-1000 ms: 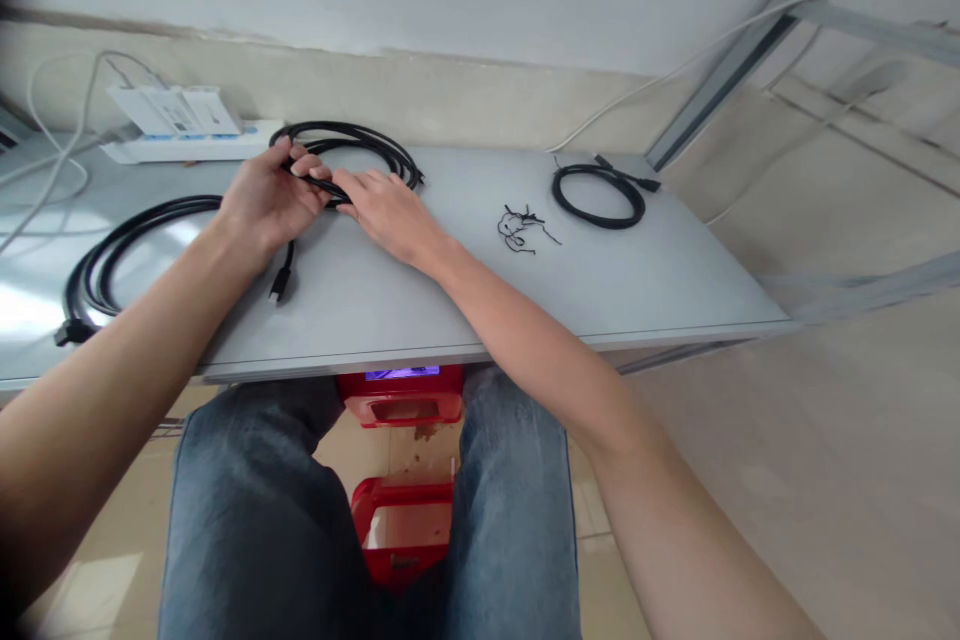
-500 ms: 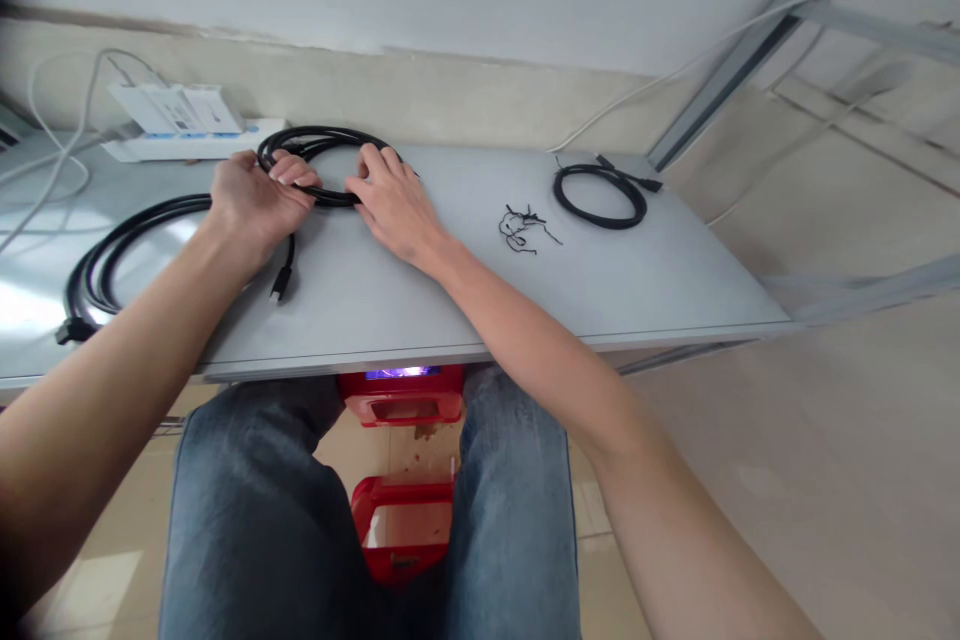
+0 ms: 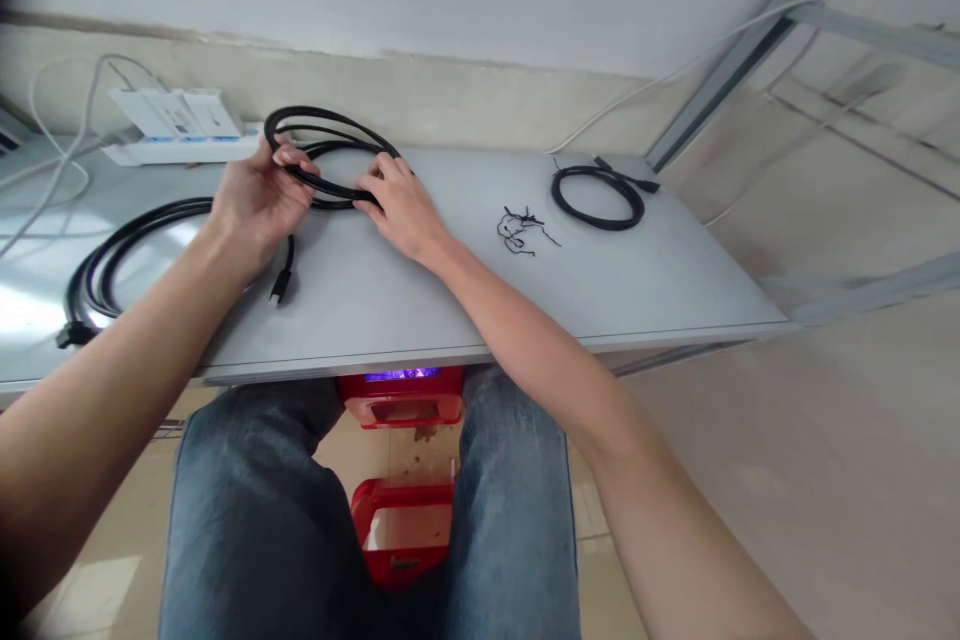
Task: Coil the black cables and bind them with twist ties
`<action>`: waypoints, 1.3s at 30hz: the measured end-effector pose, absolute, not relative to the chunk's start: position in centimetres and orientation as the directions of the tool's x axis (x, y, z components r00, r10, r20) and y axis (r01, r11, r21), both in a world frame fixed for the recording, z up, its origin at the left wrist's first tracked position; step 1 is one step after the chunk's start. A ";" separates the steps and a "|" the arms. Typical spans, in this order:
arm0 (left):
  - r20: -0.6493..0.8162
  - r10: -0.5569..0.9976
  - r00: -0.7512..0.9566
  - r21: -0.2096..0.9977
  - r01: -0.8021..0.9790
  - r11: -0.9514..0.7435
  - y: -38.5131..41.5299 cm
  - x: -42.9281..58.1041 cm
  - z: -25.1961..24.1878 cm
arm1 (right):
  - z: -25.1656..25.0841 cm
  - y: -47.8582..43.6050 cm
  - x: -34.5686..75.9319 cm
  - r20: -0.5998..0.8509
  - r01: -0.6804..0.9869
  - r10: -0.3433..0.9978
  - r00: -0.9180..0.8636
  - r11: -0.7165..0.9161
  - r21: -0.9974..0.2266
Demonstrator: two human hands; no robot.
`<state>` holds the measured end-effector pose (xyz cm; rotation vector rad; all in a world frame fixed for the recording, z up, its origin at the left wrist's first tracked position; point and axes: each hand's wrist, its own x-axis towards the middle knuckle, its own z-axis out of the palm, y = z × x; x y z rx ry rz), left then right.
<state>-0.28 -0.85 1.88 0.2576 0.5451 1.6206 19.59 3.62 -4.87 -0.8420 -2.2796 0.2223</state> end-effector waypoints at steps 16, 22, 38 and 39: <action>-0.213 0.977 -0.033 0.459 -0.886 0.070 -0.6 -1.3 1.4 | -4.5 2.7 19.7 0.511 0.535 0.613 -0.602 0.786 -0.312; -0.183 0.979 -0.095 0.427 -0.904 -0.008 -0.5 -1.6 1.5 | -4.4 2.4 19.7 0.532 0.551 0.619 -0.578 0.777 -0.305; 0.073 0.953 -0.295 0.206 -0.930 -0.304 -1.2 -6.7 4.3 | -6.1 6.3 22.8 0.683 0.461 0.726 0.077 0.581 -0.670; 0.092 0.947 -0.307 0.212 -0.923 -0.320 -1.3 -7.1 4.3 | -6.1 6.1 22.6 0.674 0.454 0.734 0.079 0.575 -0.680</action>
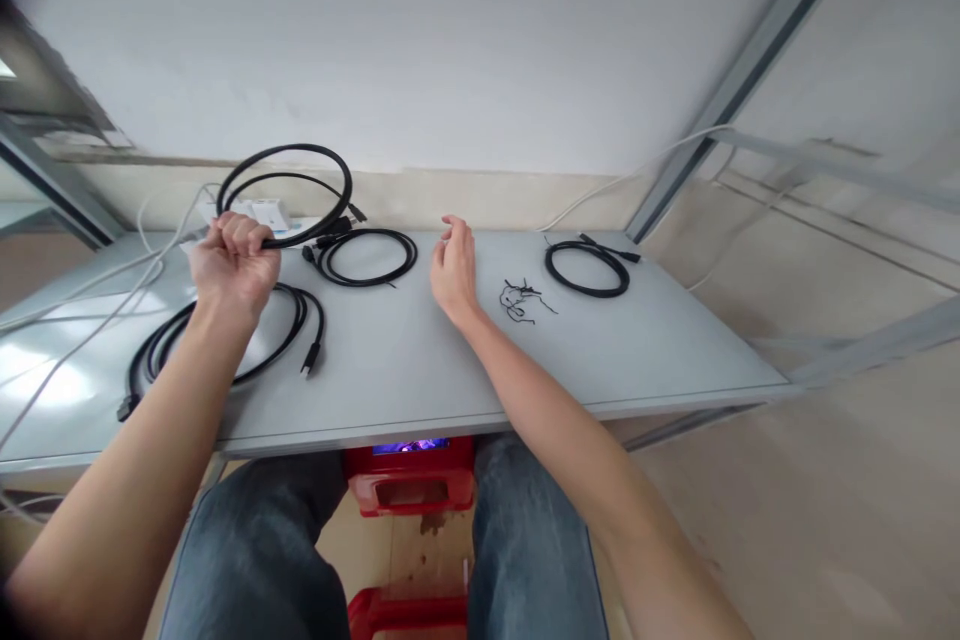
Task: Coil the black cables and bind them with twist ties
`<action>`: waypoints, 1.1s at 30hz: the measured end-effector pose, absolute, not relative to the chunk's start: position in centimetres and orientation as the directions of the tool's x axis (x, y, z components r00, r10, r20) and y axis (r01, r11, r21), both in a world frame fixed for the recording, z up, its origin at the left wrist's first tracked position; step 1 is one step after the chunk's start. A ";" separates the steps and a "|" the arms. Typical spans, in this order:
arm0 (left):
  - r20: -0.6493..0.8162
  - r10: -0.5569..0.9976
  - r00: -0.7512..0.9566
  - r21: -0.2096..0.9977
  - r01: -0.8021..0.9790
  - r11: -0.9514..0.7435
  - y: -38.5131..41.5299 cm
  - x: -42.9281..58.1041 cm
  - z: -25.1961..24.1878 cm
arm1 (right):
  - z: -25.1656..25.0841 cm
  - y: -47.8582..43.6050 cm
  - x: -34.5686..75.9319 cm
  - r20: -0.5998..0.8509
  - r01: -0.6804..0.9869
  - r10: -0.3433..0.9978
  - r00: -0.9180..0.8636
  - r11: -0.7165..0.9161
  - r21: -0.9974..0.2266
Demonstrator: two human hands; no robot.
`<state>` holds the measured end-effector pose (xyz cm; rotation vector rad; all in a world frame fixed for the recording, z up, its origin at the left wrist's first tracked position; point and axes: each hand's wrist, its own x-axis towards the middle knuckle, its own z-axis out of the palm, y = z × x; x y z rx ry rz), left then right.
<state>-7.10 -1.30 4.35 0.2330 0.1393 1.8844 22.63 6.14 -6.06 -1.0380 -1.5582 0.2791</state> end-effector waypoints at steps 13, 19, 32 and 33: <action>0.156 0.981 -0.117 0.429 -0.887 -0.173 -2.8 -4.4 4.7 | -3.4 3.6 19.5 0.351 -0.072 0.918 -0.186 0.344 -0.936; 0.138 0.987 -0.078 0.539 -0.830 -0.141 -3.3 -3.9 4.3 | -2.8 5.1 21.5 0.273 -0.118 0.959 0.079 0.281 -0.952; -0.058 0.997 0.051 0.664 -0.744 0.077 -2.4 -2.8 4.1 | 3.6 0.1 22.7 0.108 -0.414 0.850 -0.515 -0.136 -0.900; -0.056 0.997 0.055 0.697 -0.713 0.078 -2.3 -2.5 4.1 | 3.5 0.3 22.7 0.099 -0.415 0.859 -0.503 -0.139 -0.899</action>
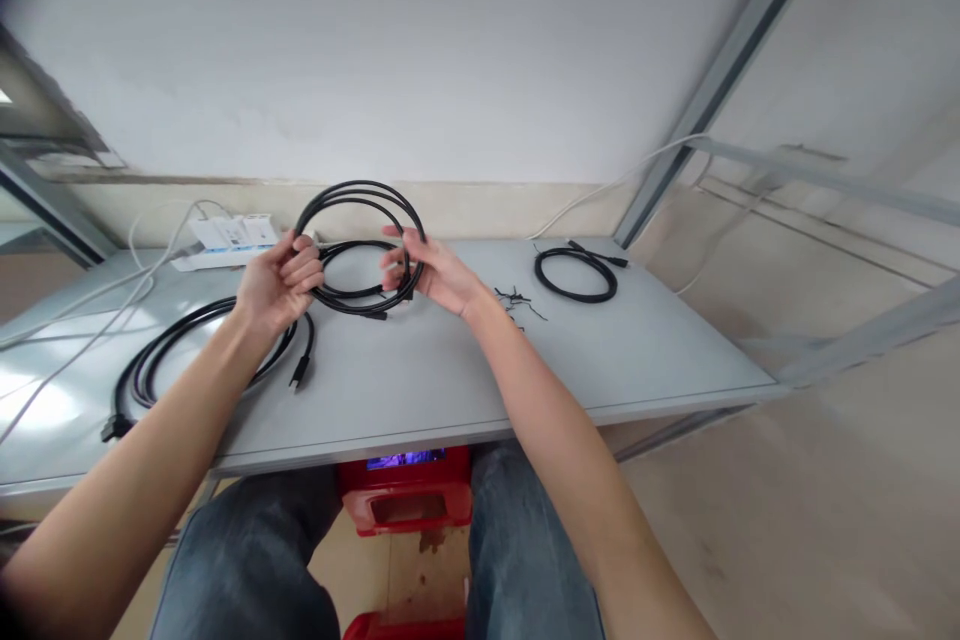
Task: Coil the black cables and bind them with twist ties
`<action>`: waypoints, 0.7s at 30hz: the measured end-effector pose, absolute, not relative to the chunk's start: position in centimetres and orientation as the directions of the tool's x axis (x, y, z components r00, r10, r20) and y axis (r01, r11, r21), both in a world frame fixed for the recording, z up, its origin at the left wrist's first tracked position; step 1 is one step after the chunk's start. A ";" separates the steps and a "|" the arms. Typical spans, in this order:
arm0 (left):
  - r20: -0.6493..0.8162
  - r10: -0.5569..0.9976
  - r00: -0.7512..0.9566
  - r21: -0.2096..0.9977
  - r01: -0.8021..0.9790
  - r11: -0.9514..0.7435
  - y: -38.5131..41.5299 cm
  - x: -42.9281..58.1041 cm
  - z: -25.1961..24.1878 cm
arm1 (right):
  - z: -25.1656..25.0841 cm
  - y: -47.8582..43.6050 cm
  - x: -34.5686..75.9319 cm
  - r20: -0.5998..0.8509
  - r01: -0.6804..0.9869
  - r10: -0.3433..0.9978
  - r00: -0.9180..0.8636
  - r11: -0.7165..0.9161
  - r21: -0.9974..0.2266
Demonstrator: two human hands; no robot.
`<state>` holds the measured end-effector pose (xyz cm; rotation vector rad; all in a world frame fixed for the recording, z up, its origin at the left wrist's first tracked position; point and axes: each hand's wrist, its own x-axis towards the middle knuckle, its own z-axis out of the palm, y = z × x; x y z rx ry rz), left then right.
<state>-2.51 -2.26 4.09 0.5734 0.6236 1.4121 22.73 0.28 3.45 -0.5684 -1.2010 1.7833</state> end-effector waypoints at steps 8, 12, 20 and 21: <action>0.199 0.976 -0.086 0.980 -0.012 -0.201 0.6 -2.7 0.0 | 2.1 3.5 23.6 -0.130 -0.773 0.991 0.034 -0.057 -0.632; 0.452 0.886 0.102 0.640 0.655 -0.402 1.7 -3.6 -2.4 | 1.2 4.5 24.1 -0.249 -0.774 0.942 0.223 0.016 -0.632; 0.318 0.878 0.357 0.386 0.797 -0.464 1.1 -2.6 -3.9 | -1.3 7.1 23.7 -0.312 -0.696 0.888 0.337 0.012 -0.718; 0.303 0.878 0.371 0.374 0.801 -0.467 1.1 -2.7 -4.0 | -1.7 7.5 23.8 -0.287 -0.654 0.890 0.355 0.017 -0.756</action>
